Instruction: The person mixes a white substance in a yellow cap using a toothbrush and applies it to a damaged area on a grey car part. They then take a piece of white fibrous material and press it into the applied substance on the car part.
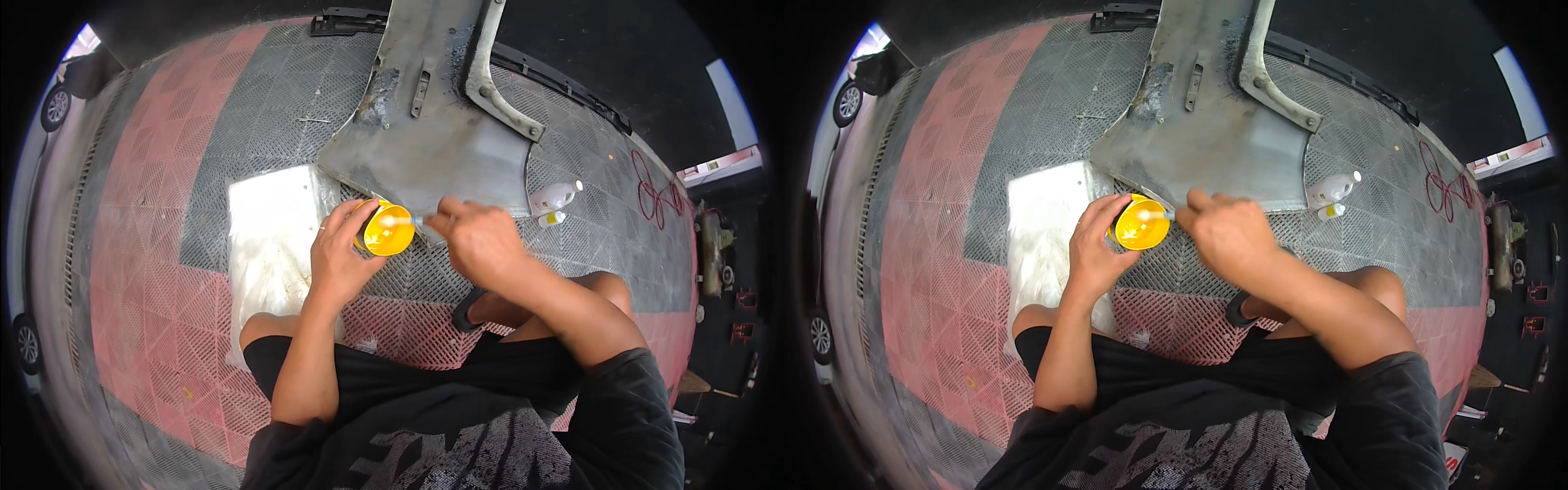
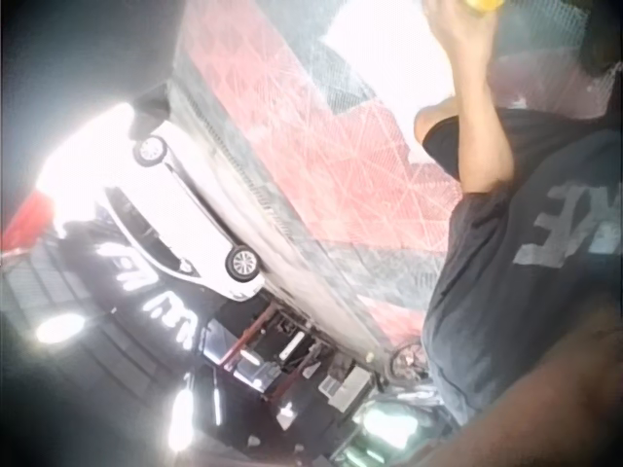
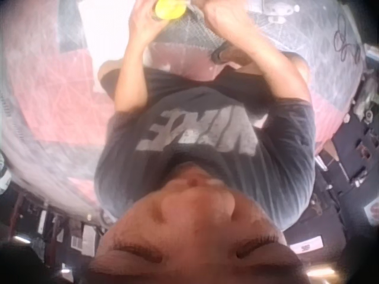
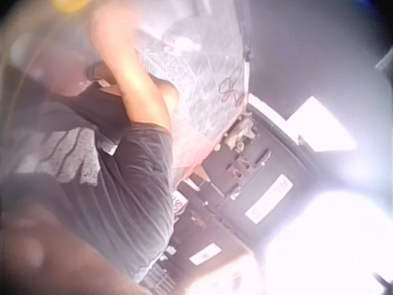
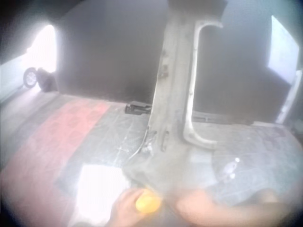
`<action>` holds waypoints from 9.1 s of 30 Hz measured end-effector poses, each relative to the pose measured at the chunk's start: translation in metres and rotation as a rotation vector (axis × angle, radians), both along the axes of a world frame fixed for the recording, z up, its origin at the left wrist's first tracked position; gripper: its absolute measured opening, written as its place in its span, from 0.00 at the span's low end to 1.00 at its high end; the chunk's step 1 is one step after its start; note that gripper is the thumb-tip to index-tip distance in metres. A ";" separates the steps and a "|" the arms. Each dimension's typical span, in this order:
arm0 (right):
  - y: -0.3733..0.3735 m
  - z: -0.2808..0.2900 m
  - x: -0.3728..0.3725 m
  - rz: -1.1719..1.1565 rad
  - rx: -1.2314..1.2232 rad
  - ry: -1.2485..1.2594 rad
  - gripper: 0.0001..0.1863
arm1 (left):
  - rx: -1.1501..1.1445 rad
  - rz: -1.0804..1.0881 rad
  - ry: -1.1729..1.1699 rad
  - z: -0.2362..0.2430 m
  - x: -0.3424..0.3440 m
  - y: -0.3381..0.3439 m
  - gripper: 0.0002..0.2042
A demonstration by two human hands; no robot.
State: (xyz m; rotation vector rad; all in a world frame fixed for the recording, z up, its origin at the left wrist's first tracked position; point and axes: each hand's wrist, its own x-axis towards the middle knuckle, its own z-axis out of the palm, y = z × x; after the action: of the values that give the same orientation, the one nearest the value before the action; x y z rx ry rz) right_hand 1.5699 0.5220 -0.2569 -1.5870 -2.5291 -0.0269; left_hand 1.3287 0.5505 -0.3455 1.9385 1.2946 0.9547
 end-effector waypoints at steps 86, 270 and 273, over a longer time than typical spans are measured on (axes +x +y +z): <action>0.006 -0.001 -0.005 0.061 -0.148 0.077 0.12 | 0.037 0.092 0.067 0.002 -0.008 -0.008 0.37; 0.022 -0.001 0.009 0.026 -0.180 0.014 0.11 | 0.041 0.043 0.085 -0.016 0.011 0.006 0.39; 0.024 -0.001 0.006 -0.044 -0.203 0.032 0.12 | 0.070 0.061 0.087 -0.020 0.014 0.008 0.38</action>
State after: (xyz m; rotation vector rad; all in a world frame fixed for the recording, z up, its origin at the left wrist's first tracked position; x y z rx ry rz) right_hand 1.5756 0.5459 -0.2577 -1.6996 -2.5414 0.2559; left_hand 1.3431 0.5590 -0.3655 2.0241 1.3934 0.9661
